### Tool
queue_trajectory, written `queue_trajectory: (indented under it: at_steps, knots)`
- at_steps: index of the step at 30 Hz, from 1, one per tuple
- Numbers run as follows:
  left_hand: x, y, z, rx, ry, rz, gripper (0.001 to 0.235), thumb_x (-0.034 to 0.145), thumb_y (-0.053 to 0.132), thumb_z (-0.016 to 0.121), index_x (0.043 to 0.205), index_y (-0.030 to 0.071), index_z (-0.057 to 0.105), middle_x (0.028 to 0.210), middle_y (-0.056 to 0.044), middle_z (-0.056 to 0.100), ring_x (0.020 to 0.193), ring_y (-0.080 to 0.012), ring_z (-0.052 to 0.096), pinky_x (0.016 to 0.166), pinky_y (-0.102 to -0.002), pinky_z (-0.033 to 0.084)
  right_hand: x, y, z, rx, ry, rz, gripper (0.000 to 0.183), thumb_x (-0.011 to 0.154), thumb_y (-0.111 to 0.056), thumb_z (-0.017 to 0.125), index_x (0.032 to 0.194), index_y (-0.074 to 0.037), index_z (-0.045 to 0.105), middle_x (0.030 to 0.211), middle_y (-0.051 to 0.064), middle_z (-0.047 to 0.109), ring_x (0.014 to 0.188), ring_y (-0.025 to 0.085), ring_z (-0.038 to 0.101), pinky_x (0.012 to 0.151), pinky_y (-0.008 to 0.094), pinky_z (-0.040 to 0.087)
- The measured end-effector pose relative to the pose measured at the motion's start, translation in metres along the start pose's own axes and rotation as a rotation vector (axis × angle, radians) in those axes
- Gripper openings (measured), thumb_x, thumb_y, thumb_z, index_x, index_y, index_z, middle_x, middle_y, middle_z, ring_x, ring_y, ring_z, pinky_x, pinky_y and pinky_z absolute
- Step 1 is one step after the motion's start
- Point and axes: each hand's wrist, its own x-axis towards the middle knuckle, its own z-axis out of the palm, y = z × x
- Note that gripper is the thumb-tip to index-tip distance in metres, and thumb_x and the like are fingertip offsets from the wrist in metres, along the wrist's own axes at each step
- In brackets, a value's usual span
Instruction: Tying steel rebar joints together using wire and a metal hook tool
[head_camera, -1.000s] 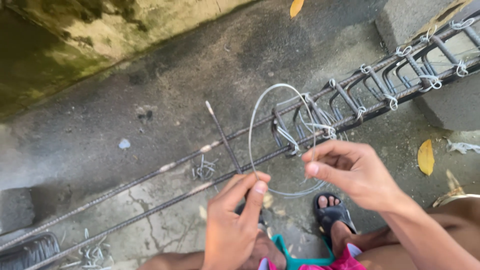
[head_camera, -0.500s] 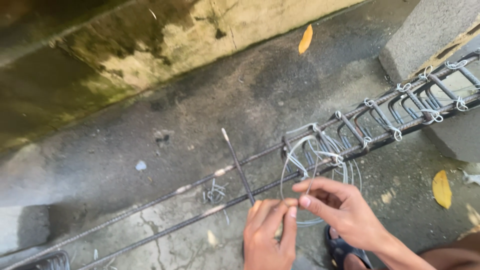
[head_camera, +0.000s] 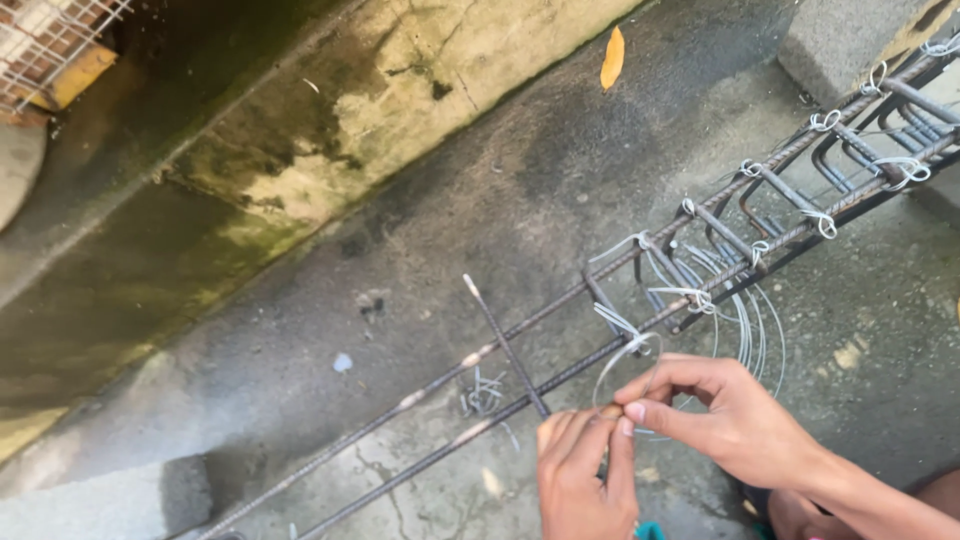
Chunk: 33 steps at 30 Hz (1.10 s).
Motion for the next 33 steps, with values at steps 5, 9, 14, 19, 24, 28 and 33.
queue_trajectory:
  at_steps: [5, 9, 14, 19, 24, 28, 33]
  knots:
    - [0.001, 0.006, -0.004, 0.011, -0.035, 0.0, 0.002, 0.086, 0.005, 0.068, 0.086, 0.006, 0.069, 0.083, -0.006, 0.072, 0.076, -0.0243, 0.065, 0.081, -0.034, 0.05, 0.001, -0.008, -0.006, -0.01, -0.051, 0.044, 0.017, 0.077, -0.004, 0.084, 0.088, 0.002, 0.096, 0.067, 0.007, 0.08, 0.061, 0.013, 0.066, 0.055, 0.027, 0.049]
    - [-0.002, 0.011, -0.005, -0.121, -0.151, -0.132, 0.003, 0.088, 0.008, 0.069, 0.087, 0.006, 0.068, 0.084, -0.007, 0.072, 0.077, -0.0245, 0.064, 0.079, -0.034, 0.051, 0.002, -0.024, -0.012, -0.172, -0.198, -0.128, 0.023, 0.084, -0.021, 0.075, 0.091, -0.008, 0.093, 0.075, 0.001, 0.081, 0.067, 0.012, 0.068, 0.063, 0.028, 0.055]
    - [-0.011, 0.007, 0.003, -0.189, -0.313, -0.155, 0.016, 0.091, 0.015, 0.067, 0.101, 0.004, 0.072, 0.091, -0.01, 0.076, 0.081, -0.0265, 0.068, 0.083, -0.037, 0.051, 0.001, -0.025, -0.004, -0.223, -0.201, -0.091, 0.024, 0.077, -0.024, 0.081, 0.093, -0.013, 0.095, 0.076, -0.003, 0.09, 0.061, 0.009, 0.068, 0.054, 0.025, 0.055]
    - [-0.026, -0.009, 0.011, -0.138, -0.348, -0.117, 0.016, 0.088, 0.017, 0.072, 0.096, 0.003, 0.074, 0.098, -0.014, 0.078, 0.091, -0.0334, 0.069, 0.084, -0.04, 0.055, -0.001, -0.021, -0.002, -0.192, -0.223, -0.163, 0.017, 0.078, -0.021, 0.083, 0.08, -0.011, 0.095, 0.058, -0.001, 0.073, 0.049, 0.011, 0.052, 0.043, 0.028, 0.041]
    - [-0.02, -0.004, 0.01, -0.312, -0.337, -0.24, 0.014, 0.085, 0.012, 0.074, 0.095, 0.002, 0.075, 0.105, -0.011, 0.078, 0.095, -0.0269, 0.072, 0.083, -0.034, 0.057, -0.005, -0.018, 0.002, -0.182, -0.168, -0.177, 0.017, 0.078, -0.022, 0.083, 0.084, -0.012, 0.096, 0.056, -0.001, 0.067, 0.047, 0.01, 0.046, 0.041, 0.028, 0.036]
    - [-0.022, -0.007, 0.008, -0.441, -0.437, -0.493, 0.022, 0.088, 0.024, 0.076, 0.1, 0.006, 0.08, 0.097, -0.009, 0.079, 0.09, -0.017, 0.073, 0.08, -0.029, 0.058, -0.005, -0.014, 0.006, -0.168, -0.085, -0.16, 0.017, 0.075, -0.02, 0.084, 0.078, -0.006, 0.093, 0.054, 0.0, 0.069, 0.044, 0.009, 0.05, 0.038, 0.027, 0.036]
    - [-0.023, -0.005, 0.003, -0.459, -0.463, -0.483, 0.018, 0.089, 0.018, 0.074, 0.1, 0.004, 0.079, 0.092, -0.008, 0.079, 0.084, -0.0157, 0.072, 0.075, -0.029, 0.057, -0.009, -0.012, 0.011, -0.158, -0.059, -0.174, 0.015, 0.075, -0.019, 0.083, 0.076, -0.007, 0.091, 0.054, -0.001, 0.067, 0.044, 0.009, 0.045, 0.038, 0.026, 0.036]
